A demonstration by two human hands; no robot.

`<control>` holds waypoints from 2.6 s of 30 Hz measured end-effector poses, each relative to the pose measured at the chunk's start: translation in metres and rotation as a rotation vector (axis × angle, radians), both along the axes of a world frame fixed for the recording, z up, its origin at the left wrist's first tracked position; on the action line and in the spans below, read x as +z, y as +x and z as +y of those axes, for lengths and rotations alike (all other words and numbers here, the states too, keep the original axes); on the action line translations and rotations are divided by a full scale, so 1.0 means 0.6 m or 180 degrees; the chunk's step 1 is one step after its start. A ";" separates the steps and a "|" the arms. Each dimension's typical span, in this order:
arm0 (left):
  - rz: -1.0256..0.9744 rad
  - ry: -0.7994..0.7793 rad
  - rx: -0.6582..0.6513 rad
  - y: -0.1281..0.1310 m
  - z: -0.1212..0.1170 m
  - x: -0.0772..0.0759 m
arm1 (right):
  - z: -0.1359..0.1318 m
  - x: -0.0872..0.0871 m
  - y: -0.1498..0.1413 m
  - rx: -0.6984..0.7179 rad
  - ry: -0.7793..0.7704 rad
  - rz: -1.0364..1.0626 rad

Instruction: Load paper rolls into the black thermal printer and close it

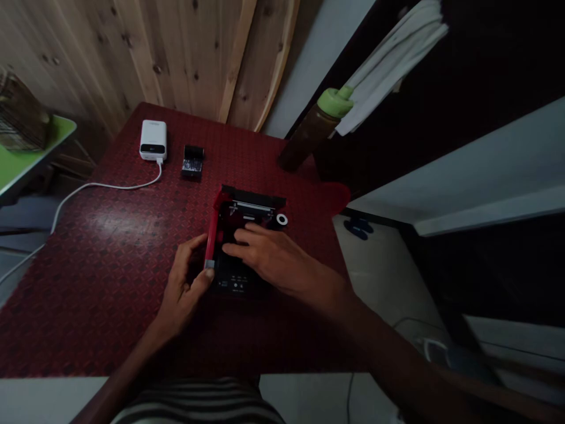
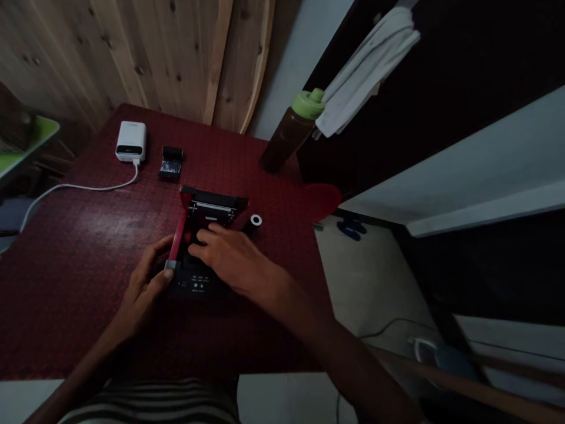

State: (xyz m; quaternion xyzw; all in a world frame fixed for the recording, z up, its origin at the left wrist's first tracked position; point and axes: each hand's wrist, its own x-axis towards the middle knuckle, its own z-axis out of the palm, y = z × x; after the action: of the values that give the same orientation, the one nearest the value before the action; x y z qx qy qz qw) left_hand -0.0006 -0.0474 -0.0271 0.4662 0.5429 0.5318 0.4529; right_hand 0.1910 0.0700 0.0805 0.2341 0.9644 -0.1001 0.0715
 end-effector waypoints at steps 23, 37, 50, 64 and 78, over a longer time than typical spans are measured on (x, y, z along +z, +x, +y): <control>0.0133 -0.0060 -0.0041 -0.002 0.000 0.009 | 0.030 -0.034 -0.012 -0.0106 -0.1010 0.0275; 0.0028 -0.0066 -0.0062 -0.002 0.000 0.006 | 0.004 -0.032 -0.022 -0.0801 -0.0258 0.0695; 0.0056 0.0103 -0.0006 -0.002 0.004 0.005 | -0.026 -0.056 -0.013 -0.0626 0.0621 0.1065; -0.0035 -0.0140 -0.0048 -0.005 0.001 0.025 | -0.042 -0.082 0.011 -0.1393 0.0256 0.2052; 0.0444 0.0765 0.0400 -0.010 0.149 0.072 | -0.106 -0.079 -0.023 -0.1439 0.0976 0.1801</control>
State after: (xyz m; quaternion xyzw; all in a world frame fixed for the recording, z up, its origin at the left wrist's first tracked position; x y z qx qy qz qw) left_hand -0.0069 0.0420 0.0159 0.5180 0.5335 0.5866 0.3209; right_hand 0.1775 0.0063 0.0329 0.4117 0.8739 -0.0286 -0.2568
